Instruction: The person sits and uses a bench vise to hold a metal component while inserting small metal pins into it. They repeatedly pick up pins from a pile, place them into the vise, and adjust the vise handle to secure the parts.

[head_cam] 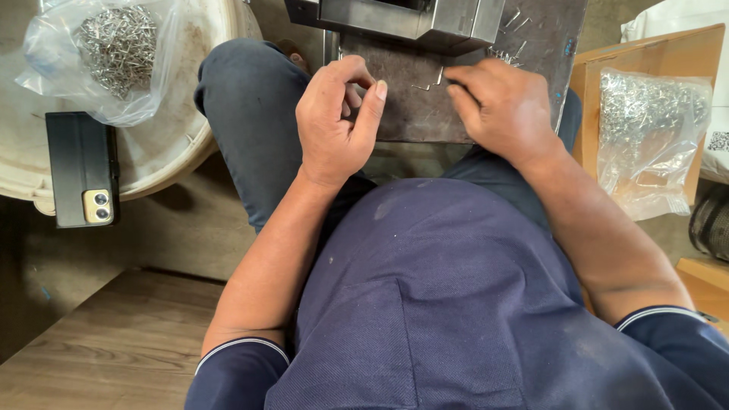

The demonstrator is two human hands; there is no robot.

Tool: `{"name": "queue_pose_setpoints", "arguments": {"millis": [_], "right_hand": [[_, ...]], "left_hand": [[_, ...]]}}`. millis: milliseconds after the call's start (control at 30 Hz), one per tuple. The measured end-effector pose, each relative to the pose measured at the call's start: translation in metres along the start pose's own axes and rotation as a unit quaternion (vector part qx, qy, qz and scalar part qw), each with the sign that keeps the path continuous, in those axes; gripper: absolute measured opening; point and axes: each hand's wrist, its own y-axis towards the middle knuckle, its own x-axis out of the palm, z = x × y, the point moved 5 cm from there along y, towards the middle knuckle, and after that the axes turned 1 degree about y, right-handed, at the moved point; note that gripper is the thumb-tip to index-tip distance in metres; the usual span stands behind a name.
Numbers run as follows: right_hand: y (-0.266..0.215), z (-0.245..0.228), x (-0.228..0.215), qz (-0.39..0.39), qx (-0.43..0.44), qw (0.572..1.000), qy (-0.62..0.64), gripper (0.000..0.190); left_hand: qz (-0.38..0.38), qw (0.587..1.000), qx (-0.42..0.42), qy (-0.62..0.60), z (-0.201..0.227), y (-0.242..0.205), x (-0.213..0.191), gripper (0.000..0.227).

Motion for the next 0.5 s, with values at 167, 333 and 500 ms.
{"name": "queue_pose_setpoints", "arguments": {"millis": [167,333,500], "right_hand": [[0.017,-0.008,0.003,-0.045,-0.087,0.991,-0.09,0.008],[0.028,-0.013,0.01,-0.105,-0.116,0.974,-0.166,0.014],[0.028,-0.023,0.003,-0.033,-0.105,0.99,-0.085,0.008]], "left_hand": [[0.007,0.994,-0.054,-0.094,-0.014,-0.004,0.003,0.02],[0.008,0.993,-0.055,-0.102,-0.02,-0.009,0.002,0.025],[0.019,0.992,-0.056,-0.114,-0.018,-0.006,0.0,0.029]]}}
